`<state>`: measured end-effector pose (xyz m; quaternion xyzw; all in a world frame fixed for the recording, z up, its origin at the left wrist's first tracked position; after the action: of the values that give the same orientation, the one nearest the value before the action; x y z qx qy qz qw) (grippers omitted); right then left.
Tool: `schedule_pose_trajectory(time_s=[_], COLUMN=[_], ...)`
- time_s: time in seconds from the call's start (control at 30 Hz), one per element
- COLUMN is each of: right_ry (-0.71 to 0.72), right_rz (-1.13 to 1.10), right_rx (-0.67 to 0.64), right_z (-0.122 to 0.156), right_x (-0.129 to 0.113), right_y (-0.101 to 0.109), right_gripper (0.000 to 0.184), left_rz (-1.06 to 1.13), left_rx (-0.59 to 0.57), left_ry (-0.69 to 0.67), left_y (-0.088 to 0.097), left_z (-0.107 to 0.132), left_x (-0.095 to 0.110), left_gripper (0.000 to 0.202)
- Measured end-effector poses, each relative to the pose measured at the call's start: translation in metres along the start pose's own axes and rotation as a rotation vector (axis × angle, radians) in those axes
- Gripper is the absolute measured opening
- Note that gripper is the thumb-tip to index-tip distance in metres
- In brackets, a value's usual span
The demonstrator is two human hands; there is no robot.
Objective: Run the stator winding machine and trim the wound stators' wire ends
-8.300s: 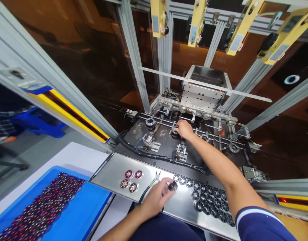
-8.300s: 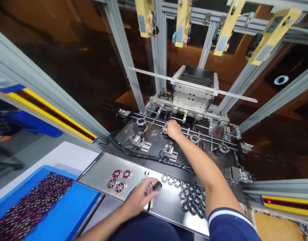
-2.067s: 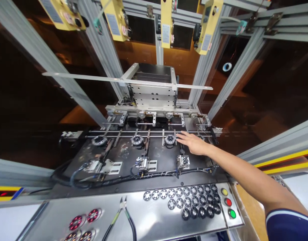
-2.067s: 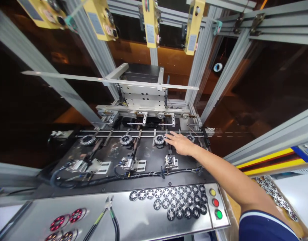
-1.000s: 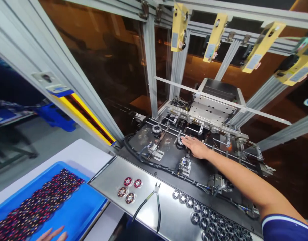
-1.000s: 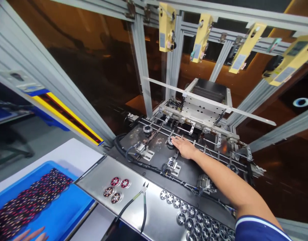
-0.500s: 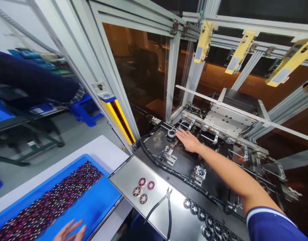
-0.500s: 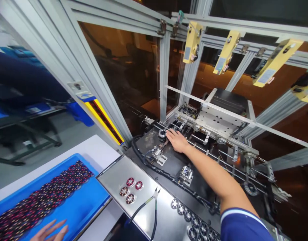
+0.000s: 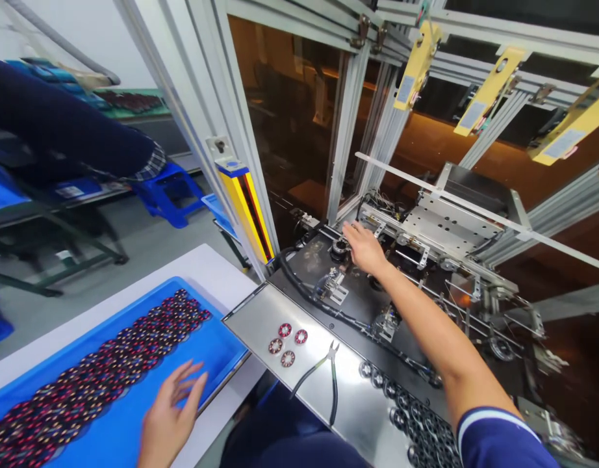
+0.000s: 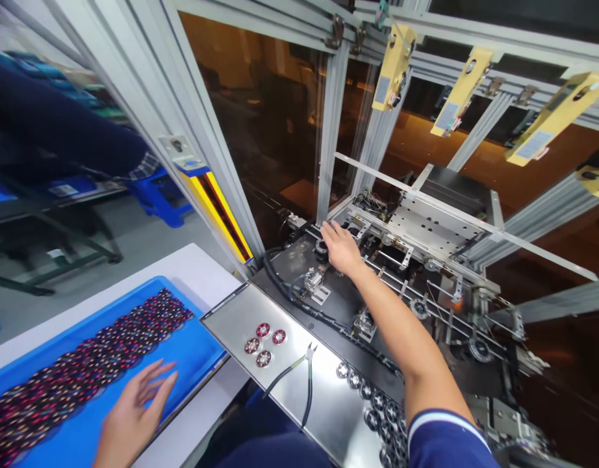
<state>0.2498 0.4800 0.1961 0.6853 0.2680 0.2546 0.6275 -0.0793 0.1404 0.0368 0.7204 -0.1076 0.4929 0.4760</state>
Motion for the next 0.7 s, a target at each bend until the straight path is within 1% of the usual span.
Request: schedule_pose_trajectory(time_s=[0.07, 0.13, 0.17, 0.2, 0.23, 0.27, 0.3, 0.33, 0.37, 0.43, 0.47, 0.5, 0.53, 0.57, 0.6, 0.63, 0.7], right_ry=[-0.023, -0.029, -0.019, -0.059, -0.127, -0.230, -0.334, -0.462, -0.622, -0.970, -1.109, -1.203, -1.258, -1.295, -1.318, -1.333, -1.364], right_rz=[-0.011, -0.010, -0.010, 0.000, 0.016, 0.034, 0.052, 0.072, 0.090, 0.126, 0.162, 0.197, 0.211, 0.214, 0.210, 0.196, 0.158], right_rx=[0.092, 0.190, 0.317, 0.415, 0.489, 0.536, 0.583, 0.608, 0.609, 0.554, 0.514, 0.483, 0.455, 0.426, 0.402, 0.383, 0.359], right_z=[0.039, 0.097, 0.133, 0.172, 0.215, 0.259, 0.305, 0.350, 0.394, 0.473, 0.506, 0.534, 0.555, 0.569, 0.577, 0.580, 0.579], right_x=[-0.010, -0.017, -0.020, -0.023, -0.027, -0.033, -0.041, -0.052, -0.065, -0.097, -0.116, -0.135, -0.154, -0.171, -0.186, -0.198, -0.213], right_y=[0.029, 0.058, 0.070, 0.079, 0.081, 0.078, 0.067, 0.050, 0.028, -0.025, -0.052, -0.077, -0.099, -0.117, -0.132, -0.143, -0.156], right_gripper=[0.072, 0.078, 0.080, 0.081, 0.080, 0.077, 0.073, 0.069, 0.064, 0.058, 0.060, 0.063, 0.067, 0.069, 0.069, 0.070, 0.069], left_rz=[0.024, 0.051, 0.063, 0.073, 0.081, 0.087, 0.092, 0.094, 0.095, 0.088, 0.079, 0.067, 0.051, 0.032, 0.010, -0.013, -0.060], left_rx=[-0.075, -0.150, -0.183, -0.213, -0.238, -0.257, -0.272, -0.283, -0.291, -0.306, -0.314, -0.323, -0.331, -0.337, -0.338, -0.333, -0.312], left_ry=[-0.045, -0.099, -0.126, -0.152, -0.174, -0.190, -0.200, -0.204, -0.202, -0.186, -0.174, -0.163, -0.154, -0.148, -0.146, -0.148, -0.163], left_y=[-0.019, -0.040, -0.050, -0.061, -0.071, -0.081, -0.091, -0.100, -0.108, -0.122, -0.128, -0.131, -0.134, -0.135, -0.135, -0.134, -0.131], left_z=[-0.016, -0.030, -0.036, -0.042, -0.047, -0.051, -0.055, -0.058, -0.061, -0.065, -0.067, -0.067, -0.068, -0.068, -0.068, -0.068, -0.067], left_x=[0.015, 0.027, 0.031, 0.036, 0.040, 0.044, 0.047, 0.050, 0.051, 0.053, 0.053, 0.053, 0.053, 0.054, 0.056, 0.058, 0.065], left_gripper=[0.054, 0.054, 0.053, 0.053, 0.052, 0.052, 0.052, 0.052, 0.052, 0.052, 0.052, 0.052, 0.051, 0.050, 0.048, 0.045, 0.039])
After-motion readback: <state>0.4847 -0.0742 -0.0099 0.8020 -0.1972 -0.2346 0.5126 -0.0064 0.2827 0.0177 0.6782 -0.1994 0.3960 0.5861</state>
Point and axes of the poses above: each hand's wrist, its own z-axis away from the middle knuckle, its own y-axis out of the back of the hand, x = y × z, the point moved 1 cm from there along -z, towards the middle knuckle, and after that the axes turned 2 degrees about -y, right-handed, at the moved point
